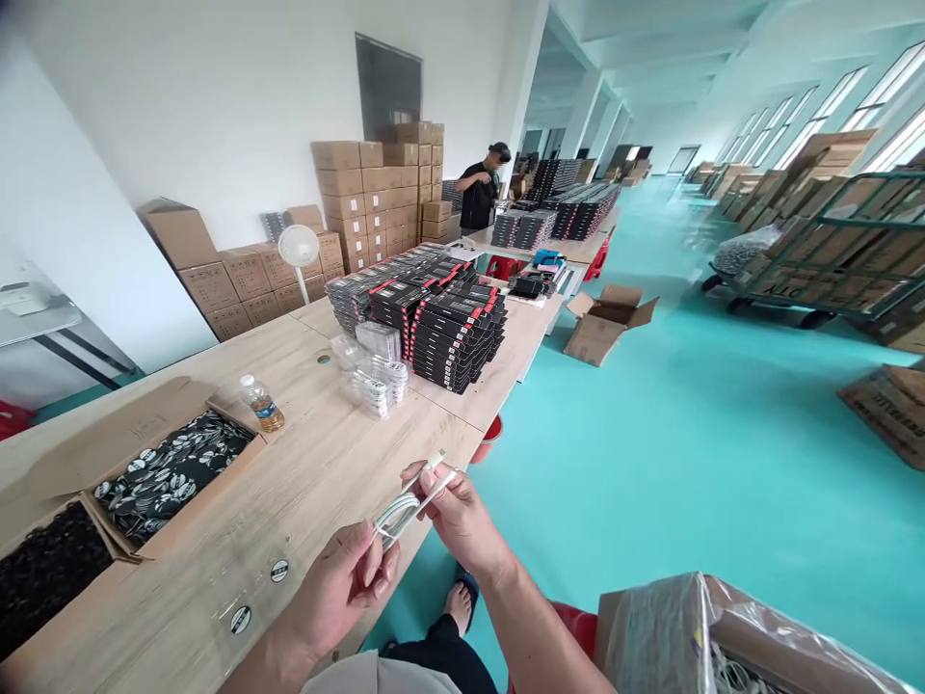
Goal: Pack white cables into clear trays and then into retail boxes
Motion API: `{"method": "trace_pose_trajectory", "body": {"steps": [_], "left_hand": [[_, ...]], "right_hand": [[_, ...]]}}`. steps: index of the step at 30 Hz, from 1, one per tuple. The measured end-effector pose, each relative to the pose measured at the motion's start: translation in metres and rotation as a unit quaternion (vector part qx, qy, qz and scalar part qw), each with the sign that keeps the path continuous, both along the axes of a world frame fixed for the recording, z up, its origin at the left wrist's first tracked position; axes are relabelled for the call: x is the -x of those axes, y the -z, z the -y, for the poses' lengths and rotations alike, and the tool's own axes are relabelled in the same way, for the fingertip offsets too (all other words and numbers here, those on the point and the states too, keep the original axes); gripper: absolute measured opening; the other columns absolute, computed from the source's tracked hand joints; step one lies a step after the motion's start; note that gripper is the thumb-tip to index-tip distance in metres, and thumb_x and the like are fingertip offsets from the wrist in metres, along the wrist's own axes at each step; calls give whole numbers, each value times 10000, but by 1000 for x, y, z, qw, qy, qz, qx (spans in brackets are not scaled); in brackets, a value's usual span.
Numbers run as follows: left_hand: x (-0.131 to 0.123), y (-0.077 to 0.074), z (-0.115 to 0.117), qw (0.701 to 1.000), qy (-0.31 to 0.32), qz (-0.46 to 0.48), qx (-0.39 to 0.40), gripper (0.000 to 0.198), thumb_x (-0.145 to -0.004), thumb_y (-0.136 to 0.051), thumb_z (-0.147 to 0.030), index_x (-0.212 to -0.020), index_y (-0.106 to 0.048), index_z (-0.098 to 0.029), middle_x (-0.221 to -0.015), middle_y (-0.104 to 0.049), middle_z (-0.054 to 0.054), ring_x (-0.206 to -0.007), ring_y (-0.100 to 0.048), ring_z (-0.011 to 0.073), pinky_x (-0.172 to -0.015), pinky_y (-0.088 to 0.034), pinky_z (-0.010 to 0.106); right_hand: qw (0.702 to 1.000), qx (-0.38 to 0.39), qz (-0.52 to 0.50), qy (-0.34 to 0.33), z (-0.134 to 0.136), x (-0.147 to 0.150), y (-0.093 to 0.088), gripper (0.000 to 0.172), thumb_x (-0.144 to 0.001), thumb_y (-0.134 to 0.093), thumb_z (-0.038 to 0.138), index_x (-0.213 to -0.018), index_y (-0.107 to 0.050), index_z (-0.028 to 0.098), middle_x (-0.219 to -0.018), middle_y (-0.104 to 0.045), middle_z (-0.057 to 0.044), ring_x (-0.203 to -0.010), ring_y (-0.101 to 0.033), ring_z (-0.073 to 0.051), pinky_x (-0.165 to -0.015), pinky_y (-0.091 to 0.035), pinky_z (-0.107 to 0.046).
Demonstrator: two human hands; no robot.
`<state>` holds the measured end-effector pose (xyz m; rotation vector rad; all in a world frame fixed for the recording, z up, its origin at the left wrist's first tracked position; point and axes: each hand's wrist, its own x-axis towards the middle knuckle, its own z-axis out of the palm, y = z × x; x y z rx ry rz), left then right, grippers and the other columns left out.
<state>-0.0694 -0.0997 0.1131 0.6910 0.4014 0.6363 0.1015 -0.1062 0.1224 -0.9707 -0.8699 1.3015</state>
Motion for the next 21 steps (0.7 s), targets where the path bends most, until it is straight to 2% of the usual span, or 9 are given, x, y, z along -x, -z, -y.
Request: {"method": "trace_pose_trajectory", "body": {"steps": [2,4,7,9,11,14,17,19,21], "left_hand": [[4,-5,0,999,-11,-19,-50,526,-840,-575,-539,-516,-446,-146,-644,-482,34,-513,-395,80,-467,-122,239],[7,-9,1,998,-6,-26,-62,524,-833,-578,-550,-520,-452,-150,-638,-478,31,-515,-383,84,-479,-127,251],[8,-11,3,999,-8,-23,-40,528,-820,-581,-568,-519,-455,-154,-629,-479,30,-510,-379,87,-484,-114,258],[6,-10,3,1000,-12,-14,-16,556,-816,-575,-582,-491,-429,-155,-599,-469,26,-485,-376,81,-476,-106,253],[4,-8,1,1000,-13,-1,19,579,-823,-567,-580,-467,-397,-156,-569,-467,24,-462,-377,73,-465,-114,240],[1,-2,-5,993,-11,53,106,567,-836,-580,-539,-472,-375,-156,-561,-479,19,-446,-373,59,-441,-148,207],[-4,6,-11,970,-29,122,207,526,-848,-604,-473,-499,-370,-156,-574,-479,5,-450,-356,49,-418,-176,171],[-7,11,-14,954,-42,146,258,496,-861,-600,-440,-518,-380,-157,-583,-477,2,-458,-356,49,-407,-182,156],[-9,14,-16,944,-57,150,288,478,-886,-567,-427,-534,-392,-156,-595,-479,6,-465,-359,50,-397,-178,147]], "right_hand": [[1000,-9,-2,-20,-3,4,-2,314,-834,-616,507,-834,-674,198,-659,-528,1,-583,-434,-124,-576,-364,-275],[999,-19,3,-36,-6,6,-4,320,-845,-602,507,-861,-666,194,-664,-534,-3,-592,-447,-129,-582,-366,-278],[997,-32,36,-54,-9,4,-8,336,-875,-555,509,-884,-648,186,-681,-533,-5,-604,-455,-131,-583,-370,-277],[992,-35,97,-66,-12,1,-10,335,-904,-509,494,-866,-633,185,-676,-519,0,-610,-453,-130,-586,-374,-273],[975,-36,200,-86,-15,-3,-12,314,-927,-479,447,-809,-611,188,-672,-504,8,-616,-444,-126,-587,-375,-262],[922,-44,361,-135,-18,-6,-14,260,-939,-454,327,-751,-580,199,-687,-512,14,-625,-441,-120,-591,-384,-243],[874,-83,452,-160,-20,-4,-12,259,-947,-406,255,-771,-590,211,-721,-556,4,-638,-469,-126,-607,-406,-244],[861,-113,476,-141,-22,-2,-6,290,-955,-377,248,-781,-606,211,-759,-585,-16,-675,-500,-139,-636,-427,-258],[865,-105,481,-96,-23,1,2,315,-958,-359,254,-795,-625,209,-768,-601,-32,-682,-523,-150,-639,-442,-271]]}}
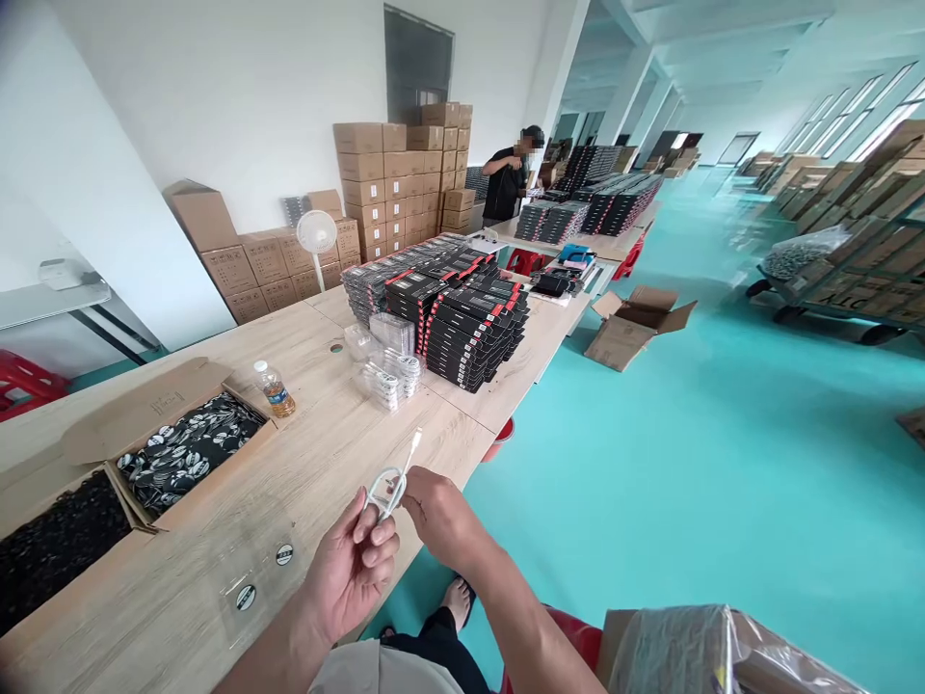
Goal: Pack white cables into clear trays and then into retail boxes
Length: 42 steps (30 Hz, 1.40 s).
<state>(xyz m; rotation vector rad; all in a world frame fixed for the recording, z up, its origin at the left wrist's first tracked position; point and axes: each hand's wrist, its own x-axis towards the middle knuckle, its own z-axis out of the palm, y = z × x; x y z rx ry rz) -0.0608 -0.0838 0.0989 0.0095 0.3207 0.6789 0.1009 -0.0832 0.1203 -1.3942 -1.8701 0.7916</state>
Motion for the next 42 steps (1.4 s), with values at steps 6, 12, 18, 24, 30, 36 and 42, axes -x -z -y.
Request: {"method": "trace_pose_trajectory", "body": {"steps": [6,12,18,24,30,36,42], "left_hand": [[-2,2,-5,996,-45,-70,8,465,-923,-508,-411,-551,-405,-151,-596,-472,2,-467,-360,44,-387,-173,139],[-7,5,0,975,-59,-206,-59,494,-817,-625,-511,-544,-410,-161,-594,-517,10,-465,-391,49,-394,-167,169],[-7,10,-1,959,-63,-252,-114,525,-742,-670,-579,-533,-417,-170,-589,-533,11,-462,-394,54,-390,-177,193],[-5,27,-6,953,-86,-280,-71,507,-723,-702,-538,-537,-394,-181,-573,-529,1,-437,-360,44,-371,-158,189],[-1,39,-4,963,-67,-257,-49,501,-718,-716,-529,-551,-407,-172,-606,-516,-4,-461,-383,41,-378,-190,175],[3,39,-2,985,-93,-140,-31,472,-782,-682,-493,-574,-418,-163,-654,-514,1,-506,-406,44,-401,-237,154],[5,44,-2,994,-82,-53,-40,464,-855,-612,-440,-534,-440,-152,-661,-565,51,-537,-478,75,-416,-285,165]], "right_hand": [[969,-58,-37,239,4,11,18,254,-921,-482,382,-1042,-643,228,-830,-643,-60,-675,-567,-183,-643,-465,-322],[959,-128,102,232,0,25,9,103,-836,-610,318,-760,-620,249,-770,-633,-47,-731,-565,-211,-646,-400,-331],[945,-156,186,218,-5,30,8,170,-876,-543,221,-720,-611,224,-754,-645,-67,-759,-552,-220,-672,-354,-340],[958,-195,167,126,-4,29,8,272,-919,-500,219,-680,-630,224,-701,-648,-53,-716,-549,-198,-720,-367,-362],[978,-97,-64,175,-16,21,2,178,-833,-638,340,-686,-652,240,-704,-642,-34,-701,-564,-199,-721,-430,-369],[917,103,-324,208,-23,23,33,457,-709,-754,433,-1081,-620,204,-954,-666,-57,-852,-603,-203,-728,-479,-332],[860,254,-436,77,-14,44,44,390,-760,-677,376,-1090,-607,179,-855,-698,-35,-494,-551,-112,-485,-438,-274]]}}
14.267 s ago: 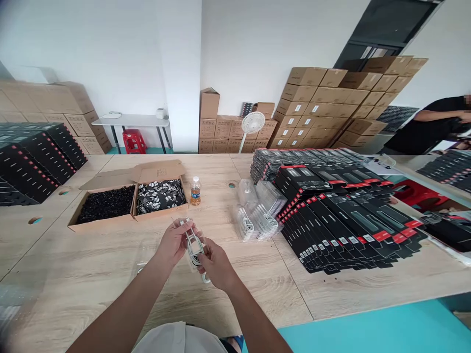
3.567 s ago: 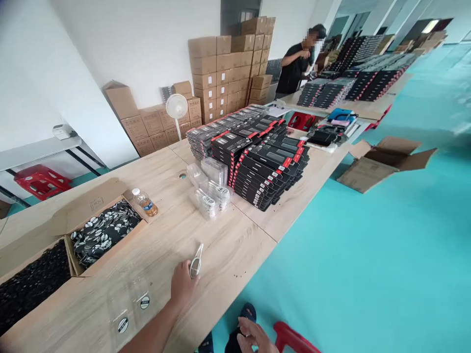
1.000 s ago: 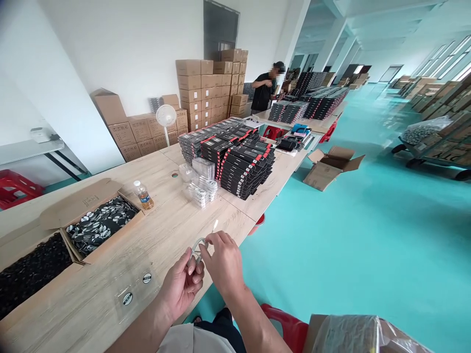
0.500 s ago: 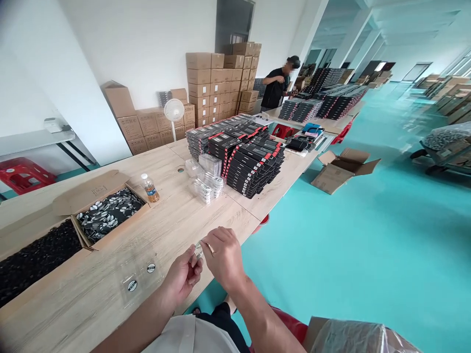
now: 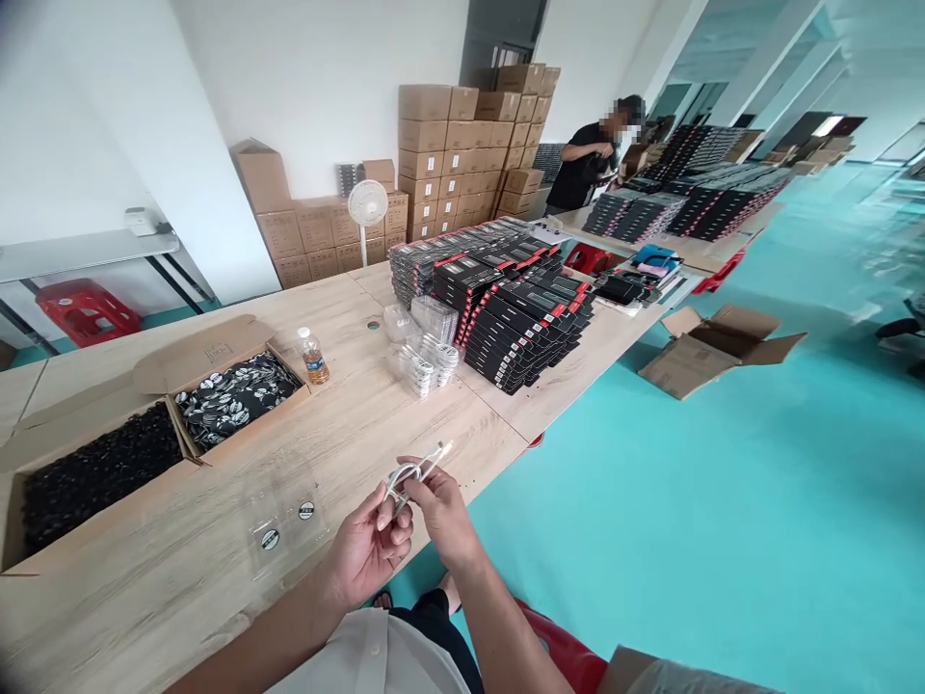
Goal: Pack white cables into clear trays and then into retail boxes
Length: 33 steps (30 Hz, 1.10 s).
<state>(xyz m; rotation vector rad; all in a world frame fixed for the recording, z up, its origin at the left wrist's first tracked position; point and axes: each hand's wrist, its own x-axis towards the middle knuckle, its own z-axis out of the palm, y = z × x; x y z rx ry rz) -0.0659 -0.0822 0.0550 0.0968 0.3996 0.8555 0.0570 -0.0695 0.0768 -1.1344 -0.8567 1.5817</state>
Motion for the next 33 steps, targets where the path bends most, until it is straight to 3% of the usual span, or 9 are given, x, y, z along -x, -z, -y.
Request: {"method": "trace_pose_trajectory", "body": {"steps": [3,6,10,12,14,15,17,25,33], "left_hand": [[-3,-2,1,999,-9,39,7,457,-871,-599,-410,-526,-458,-145,-650,-579,54,-520,-496,72,-411,-291,164],[-2,-3,1,999,-7,39,23,293,-877,-597,-392,-755,-620,-126,-748,-647,65,-576,-571,77,-454,-347,155],[27,18,3,984,55,-158,-66,428,-911,-434,-533,-1130,-581,-195,-967,-690,100,-719,-652,145,-574,-437,227],[55,41,8,872,103,-435,-197,383,-914,-415,-507,-1106,-571,-214,-960,-684,92,-735,-649,176,-589,-432,262],[84,67,14,611,134,-712,-318,230,-865,-537,-383,-984,-601,-197,-927,-668,91,-820,-629,219,-681,-437,314],[98,80,16,533,136,-768,-328,183,-811,-607,-300,-942,-612,-173,-957,-654,121,-918,-603,269,-761,-425,369],[116,101,17,442,134,-822,-333,142,-774,-603,-164,-914,-617,-146,-1015,-626,157,-1036,-534,325,-873,-363,450],[120,131,-13,340,126,-861,-357,291,-848,-343,-4,-960,-582,-126,-976,-620,153,-946,-549,282,-839,-319,415],[74,93,-23,339,96,-773,-527,268,-847,-401,-32,-955,-594,-183,-886,-654,96,-831,-565,237,-789,-318,381]], "right_hand": [[997,23,-68,-5,1,8,-2,390,-775,-642,376,-1124,-583,214,-979,-706,-62,-495,-576,-123,-412,-407,-255],[996,15,-85,7,-2,14,-2,350,-810,-638,433,-1090,-579,230,-964,-707,-65,-645,-629,-159,-523,-477,-273],[996,-30,-51,61,-16,11,14,293,-820,-642,466,-995,-579,240,-764,-664,-10,-663,-608,-167,-592,-469,-288],[998,-25,-26,53,-24,7,28,263,-824,-637,465,-926,-585,228,-651,-610,20,-561,-557,-142,-537,-421,-269],[1000,4,-5,10,-28,5,44,259,-817,-642,460,-845,-585,209,-587,-582,30,-490,-515,-122,-494,-379,-259],[1000,24,4,-13,-29,6,52,269,-806,-649,462,-814,-582,202,-571,-581,29,-470,-507,-117,-479,-365,-256],[997,60,16,-43,-28,12,66,292,-776,-663,474,-792,-576,195,-557,-587,28,-455,-513,-115,-463,-357,-249],[981,159,99,-50,-30,33,97,268,-755,-633,446,-822,-587,191,-627,-603,9,-539,-583,-129,-485,-446,-250],[973,122,194,-19,-41,25,93,264,-769,-601,461,-794,-615,199,-898,-664,-77,-879,-645,-213,-496,-478,-232]]}}
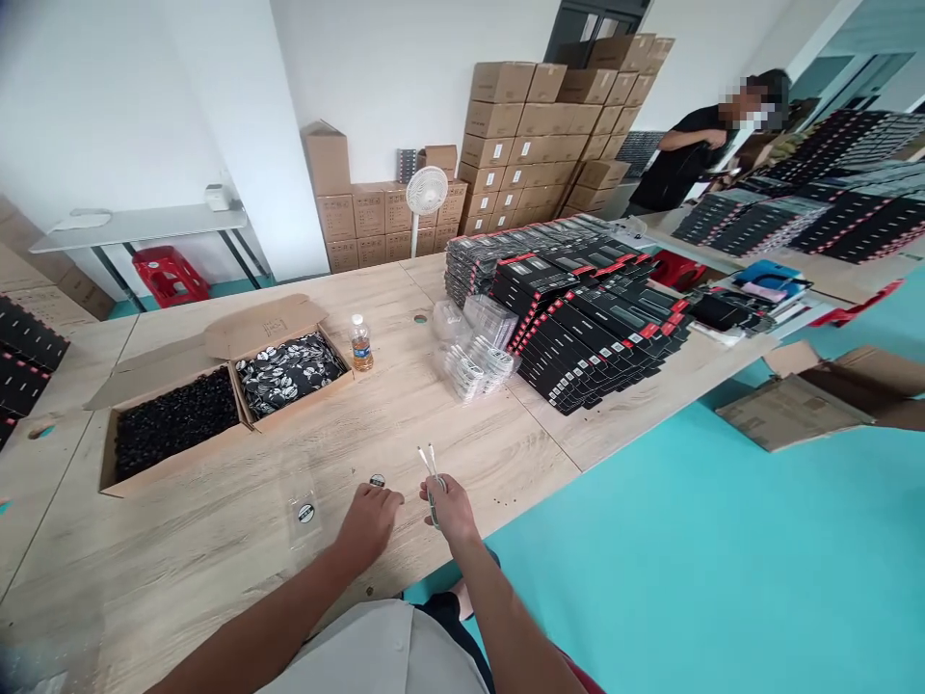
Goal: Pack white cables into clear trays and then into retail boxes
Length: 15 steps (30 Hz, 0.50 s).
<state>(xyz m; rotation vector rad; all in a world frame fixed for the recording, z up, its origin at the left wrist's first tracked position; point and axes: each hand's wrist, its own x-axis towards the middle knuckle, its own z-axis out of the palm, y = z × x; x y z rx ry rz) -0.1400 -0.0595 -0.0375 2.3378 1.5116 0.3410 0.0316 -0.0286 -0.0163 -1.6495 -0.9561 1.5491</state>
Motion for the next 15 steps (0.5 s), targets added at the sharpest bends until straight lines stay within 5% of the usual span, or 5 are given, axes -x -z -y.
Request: {"method": "trace_pose_trajectory", "body": {"steps": [7,10,12,15], "left_hand": [[-38,-41,12,992,65,94,-52,278,-873,-398,-72,-1008,-599,-209,-874,-665,69,-840,-586,221,-805,-362,402],[-31,-53,9,960,-25,267,-77,341,-823,-590,-199,-1158,-543,-241,-1181,-597,114,-1145,-523,289,-969,-347,472],[-26,-60,0,893,-174,413,-31,570,-803,-652,-296,-1322,-417,-282,-1413,-416,137,-1326,-379,320,-1035,-337,493],[-22,-67,-17,718,-287,607,181,849,-808,-665,-360,-1458,-124,-434,-1531,-230,111,-1308,-448,299,-961,-464,447]], "right_hand": [[987,-100,111,-53,0,-8,-35,174,-688,-668,347,-703,-565,208,-602,-603,25,-541,-541,-130,-463,-424,-225],[984,-119,121,-55,4,-17,-46,162,-731,-629,360,-750,-568,211,-648,-651,4,-578,-586,-148,-484,-436,-235],[984,-121,112,-60,7,-23,-49,175,-751,-623,373,-786,-569,210,-695,-680,-16,-650,-635,-171,-497,-440,-235],[984,-113,111,-80,10,-29,-52,184,-760,-626,377,-807,-569,209,-700,-688,-22,-689,-661,-186,-489,-430,-229]]}}
